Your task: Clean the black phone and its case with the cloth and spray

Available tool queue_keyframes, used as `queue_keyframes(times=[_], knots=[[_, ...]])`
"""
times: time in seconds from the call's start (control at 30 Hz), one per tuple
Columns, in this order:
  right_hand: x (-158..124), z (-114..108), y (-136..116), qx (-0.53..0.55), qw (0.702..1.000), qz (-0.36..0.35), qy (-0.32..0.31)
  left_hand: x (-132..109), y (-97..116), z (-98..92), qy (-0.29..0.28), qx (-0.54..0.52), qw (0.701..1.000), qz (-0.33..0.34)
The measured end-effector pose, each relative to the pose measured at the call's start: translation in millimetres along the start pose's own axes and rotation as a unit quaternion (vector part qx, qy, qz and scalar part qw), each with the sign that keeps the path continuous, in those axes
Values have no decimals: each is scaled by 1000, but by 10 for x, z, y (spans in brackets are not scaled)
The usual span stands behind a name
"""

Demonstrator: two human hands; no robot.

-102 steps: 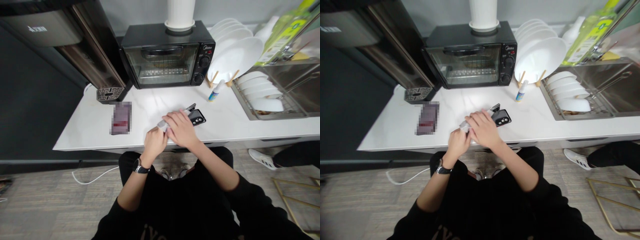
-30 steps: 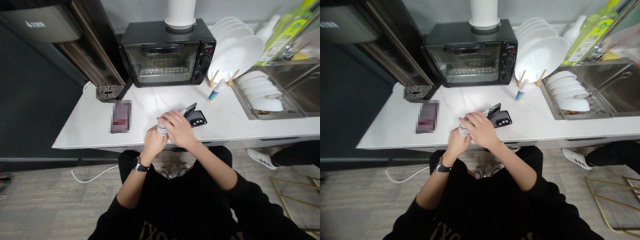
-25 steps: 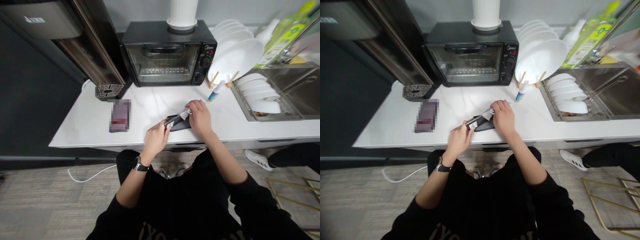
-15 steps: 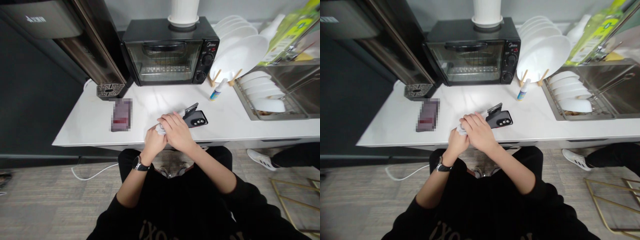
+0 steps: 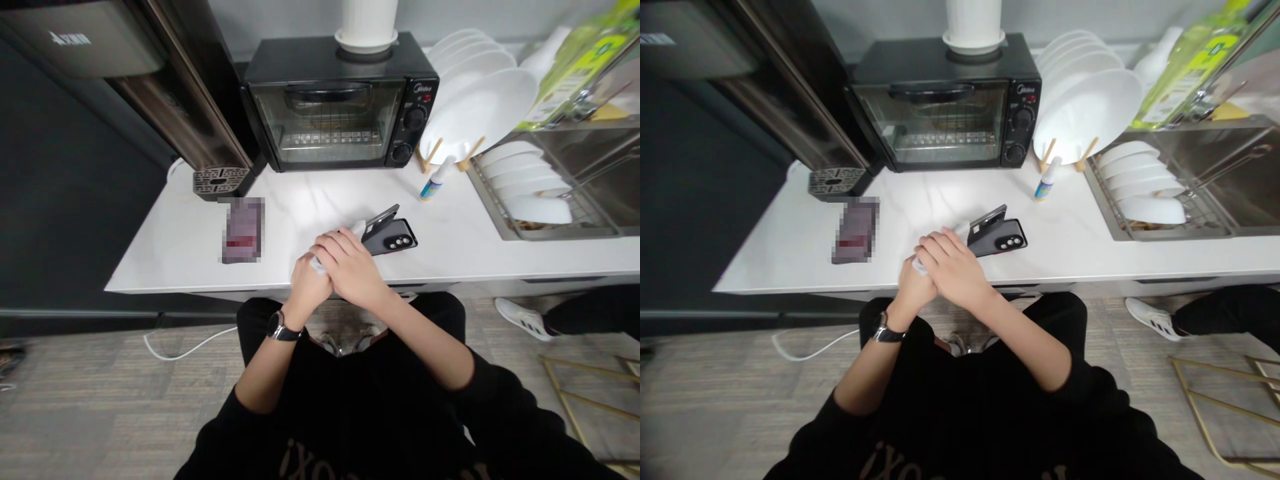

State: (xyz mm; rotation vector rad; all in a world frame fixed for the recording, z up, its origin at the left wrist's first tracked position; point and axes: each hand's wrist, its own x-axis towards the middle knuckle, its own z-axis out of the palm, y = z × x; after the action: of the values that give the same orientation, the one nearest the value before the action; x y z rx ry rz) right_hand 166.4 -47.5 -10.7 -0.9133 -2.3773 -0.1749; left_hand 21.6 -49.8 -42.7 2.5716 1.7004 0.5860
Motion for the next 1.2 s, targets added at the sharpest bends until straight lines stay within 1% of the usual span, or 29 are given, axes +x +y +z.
queue_keyframes(times=[0.03,0.1,0.2,0.23,0.27,0.3,0.33,0.37,0.43,0.47,0.5,0.53,0.57,0.6,0.63,0.67,0.73,0.77,0.8,0.83,0.87,0.9,1.0,1.07,1.1,1.13,1.2], knots=[[-7,1,26,-3,1000,-5,-1,0,-3,-1,-4,5,1000,2],[-47,-34,247,-15,1000,19,2,8,13,-34,-7,5,1000,7],[-126,-138,754,-41,992,115,11,25,65,-110,12,-28,1000,-8],[-143,-169,883,-51,987,152,17,28,81,-129,18,-37,999,-13],[-151,-189,959,-60,982,179,23,30,93,-141,23,-43,999,-16],[-149,-194,972,-67,978,197,29,31,99,-144,26,-46,998,-17],[-140,-182,919,-70,976,202,35,29,99,-140,25,-46,998,-16],[-123,-155,807,-69,978,192,39,26,94,-130,21,-42,999,-15],[-83,-73,478,-56,988,141,43,16,69,-99,5,-21,1000,-15],[-63,-32,312,-42,993,109,35,9,53,-84,-5,-7,1000,-16],[-49,1,179,-33,995,89,33,3,38,-72,-16,6,1000,-16],[-42,22,101,-23,997,69,28,-3,26,-64,-24,15,999,-14],[-44,29,89,-16,998,56,22,-6,19,-63,-28,20,999,-13],[-57,22,144,-12,998,52,20,-7,18,-67,-27,17,999,-11],[-79,2,258,-12,998,60,20,-5,23,-77,-21,10,1000,-10],[-109,-29,412,-16,996,79,24,-1,35,-90,-11,-3,1000,-11],[-172,-103,743,-32,988,146,41,12,68,-119,11,-30,999,-17],[-198,-136,868,-39,982,177,49,19,85,-131,19,-41,999,-19],[-215,-157,940,-44,977,200,56,24,98,-139,22,-48,998,-20],[-222,-164,949,-47,974,212,61,28,106,-141,24,-51,998,-21],[-219,-154,893,-47,974,212,64,29,108,-138,23,-52,998,-21],[-208,-129,780,-43,976,201,66,26,102,-128,20,-51,998,-19],[-148,-18,303,-10,992,119,46,2,53,-79,-2,-48,999,-21],[-113,29,98,8,998,53,18,-17,19,-52,-11,-57,997,-41],[-105,34,80,12,999,35,11,-22,9,-48,-12,-60,997,-49],[-106,27,125,11,999,32,9,-23,7,-50,-11,-60,997,-50],[-131,-17,365,-1,997,69,20,-12,27,-75,-4,-48,998,-36]])
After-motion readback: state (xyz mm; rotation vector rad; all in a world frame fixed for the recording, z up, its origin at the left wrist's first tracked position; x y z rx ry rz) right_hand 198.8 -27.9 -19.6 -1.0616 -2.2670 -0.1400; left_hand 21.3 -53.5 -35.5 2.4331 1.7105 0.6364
